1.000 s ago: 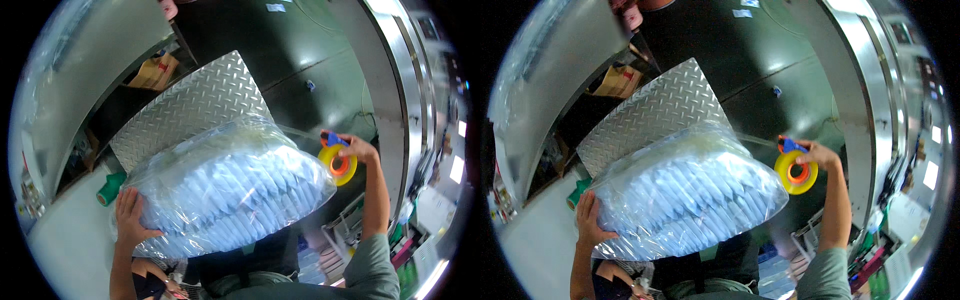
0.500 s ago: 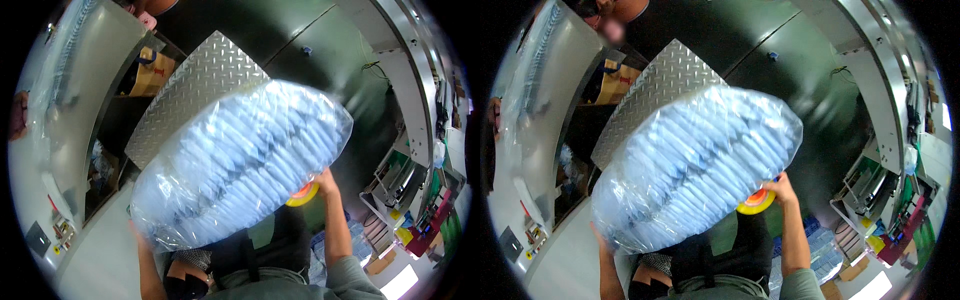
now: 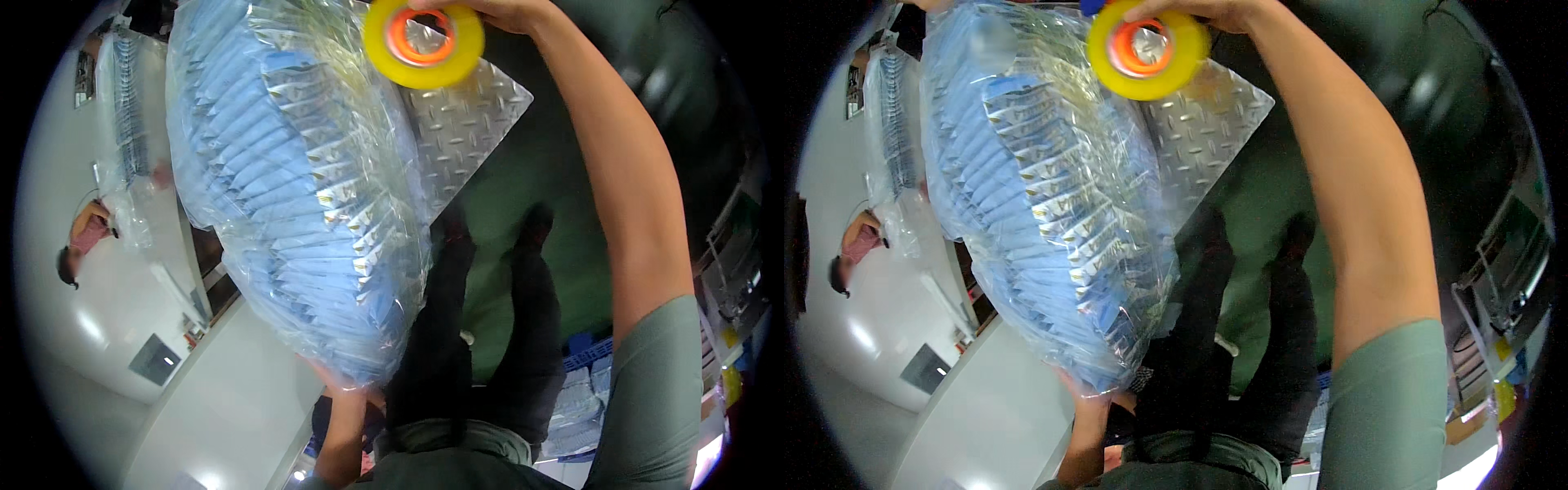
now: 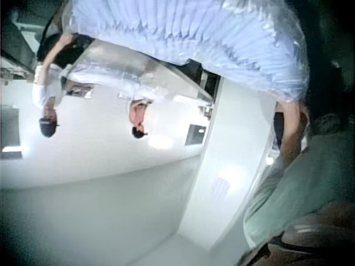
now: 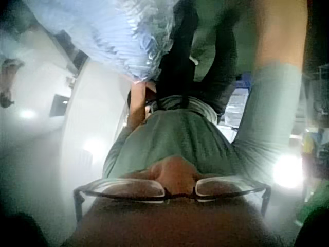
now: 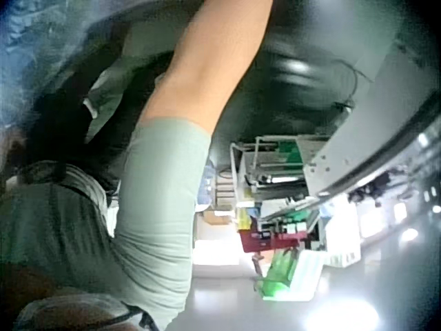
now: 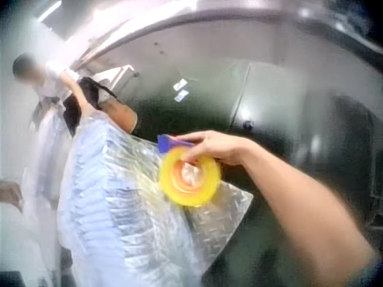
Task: The person wraps a stack of items in a large plastic bag, seals the bag with tape using a dispenser, and places the package onto a pallet.
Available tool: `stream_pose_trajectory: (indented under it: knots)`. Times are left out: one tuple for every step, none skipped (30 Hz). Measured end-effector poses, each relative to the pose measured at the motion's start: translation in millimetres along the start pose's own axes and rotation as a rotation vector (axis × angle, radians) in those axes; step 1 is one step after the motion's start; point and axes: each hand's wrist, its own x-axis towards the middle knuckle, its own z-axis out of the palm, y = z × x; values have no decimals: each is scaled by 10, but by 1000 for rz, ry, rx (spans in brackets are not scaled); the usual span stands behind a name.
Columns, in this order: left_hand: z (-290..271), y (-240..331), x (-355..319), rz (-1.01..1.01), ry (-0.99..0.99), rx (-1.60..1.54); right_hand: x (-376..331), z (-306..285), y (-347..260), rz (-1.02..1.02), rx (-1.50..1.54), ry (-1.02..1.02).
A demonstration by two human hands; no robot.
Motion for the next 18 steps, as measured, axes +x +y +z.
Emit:
stream_pose_trajectory:
  knots:
    - [-301,64,-80,41,20,80,-93,225,-109,42,-89,3]
    - [-130,78,-99,21,18,72,-339,221,40,96,21,-14]
    - [-19,82,-98,-1,12,64,-595,180,195,149,129,-28]
    - [-61,95,-91,5,22,87,-855,126,587,49,46,83]
    - [-151,59,-58,-65,-79,-35,-1160,103,1057,-35,-43,208]
    - [-239,97,-82,-118,-161,-153,-1427,313,1306,-41,-51,234]
    - [-190,97,-88,-125,-149,-129,-1774,595,1457,-45,-71,273]
    - [-118,76,-124,-99,-128,-6,-2068,905,1649,56,83,280]
    - [-82,47,-161,-85,-118,109,-2381,1216,1794,161,223,294]
    - [-102,22,-162,-74,-125,128,-2670,1545,1915,226,345,343]
    - [-135,11,-170,-56,-127,149,-2908,1859,2000,263,332,364]
    - [8,-20,-232,-96,-28,121,-3199,2245,2150,296,310,358]
    - [112,30,-263,-131,69,100,-3414,2651,2283,324,294,353]
    - [106,48,-252,-156,108,110,-3565,2925,2420,254,206,370]
    - [95,71,-240,-177,149,118,-3611,3077,2450,184,120,384]
    - [-2,118,-235,-243,90,103,-3621,3173,2489,247,70,338]
    - [-53,192,-273,-273,58,98,-3572,3264,2479,307,21,288]
    - [-50,246,-301,-310,23,93,-3486,3301,2525,261,-35,288]
